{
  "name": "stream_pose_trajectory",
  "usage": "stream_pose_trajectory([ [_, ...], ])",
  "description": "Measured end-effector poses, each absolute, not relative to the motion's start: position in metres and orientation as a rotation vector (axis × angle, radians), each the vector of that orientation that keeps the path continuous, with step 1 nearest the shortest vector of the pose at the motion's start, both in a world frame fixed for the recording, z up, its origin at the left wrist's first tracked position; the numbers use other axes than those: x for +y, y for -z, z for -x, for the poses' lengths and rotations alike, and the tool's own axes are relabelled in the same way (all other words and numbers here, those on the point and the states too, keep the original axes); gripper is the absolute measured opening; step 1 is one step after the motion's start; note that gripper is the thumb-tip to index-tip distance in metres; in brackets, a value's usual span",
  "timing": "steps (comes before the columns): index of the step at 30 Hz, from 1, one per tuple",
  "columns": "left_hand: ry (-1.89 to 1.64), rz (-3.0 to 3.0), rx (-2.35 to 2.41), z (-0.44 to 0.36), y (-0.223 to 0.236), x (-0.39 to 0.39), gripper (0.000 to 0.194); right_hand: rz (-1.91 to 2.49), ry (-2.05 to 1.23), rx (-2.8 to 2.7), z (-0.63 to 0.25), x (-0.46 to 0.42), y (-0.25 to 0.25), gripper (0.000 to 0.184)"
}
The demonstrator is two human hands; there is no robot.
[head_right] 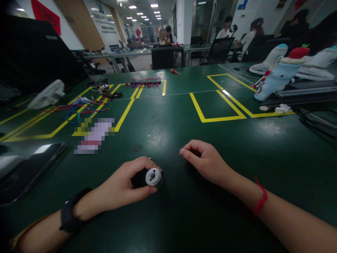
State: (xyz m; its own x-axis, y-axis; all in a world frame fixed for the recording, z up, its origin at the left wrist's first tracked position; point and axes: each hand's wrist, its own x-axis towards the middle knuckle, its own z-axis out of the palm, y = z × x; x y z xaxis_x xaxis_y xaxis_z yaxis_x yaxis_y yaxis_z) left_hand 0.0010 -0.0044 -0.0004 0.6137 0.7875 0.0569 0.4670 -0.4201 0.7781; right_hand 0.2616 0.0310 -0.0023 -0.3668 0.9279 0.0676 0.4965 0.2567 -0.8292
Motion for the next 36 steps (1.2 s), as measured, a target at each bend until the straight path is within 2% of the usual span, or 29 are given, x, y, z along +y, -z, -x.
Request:
stream_pose_trajectory([
  [5,-0.545,-2.098,0.994,-0.002,0.001,-0.005,0.027,1.044,-0.856,-2.134,-0.240,0.016,-0.006,0.011],
  [12,-0.509,-2.126,1.042,-0.004,0.001,-0.005,0.023,0.969,-0.644,-2.228,-0.217,-0.003,-0.017,0.012],
  [20,-0.538,-2.096,1.013,-0.002,0.000,-0.006,0.025,1.062,-0.911,-1.967,-0.226,0.010,-0.024,0.007],
  [23,-0.540,-2.088,1.000,-0.002,-0.001,-0.005,0.026,1.108,-1.010,-2.116,-0.238,0.016,-0.024,0.008],
  [28,-0.548,-2.069,0.993,-0.002,-0.001,-0.005,0.027,1.060,-0.922,-2.474,-0.256,0.018,-0.013,0.011],
  [36,-0.548,-2.072,0.993,-0.002,-0.001,-0.005,0.027,1.047,-0.903,-2.576,-0.260,0.018,-0.009,0.014],
])
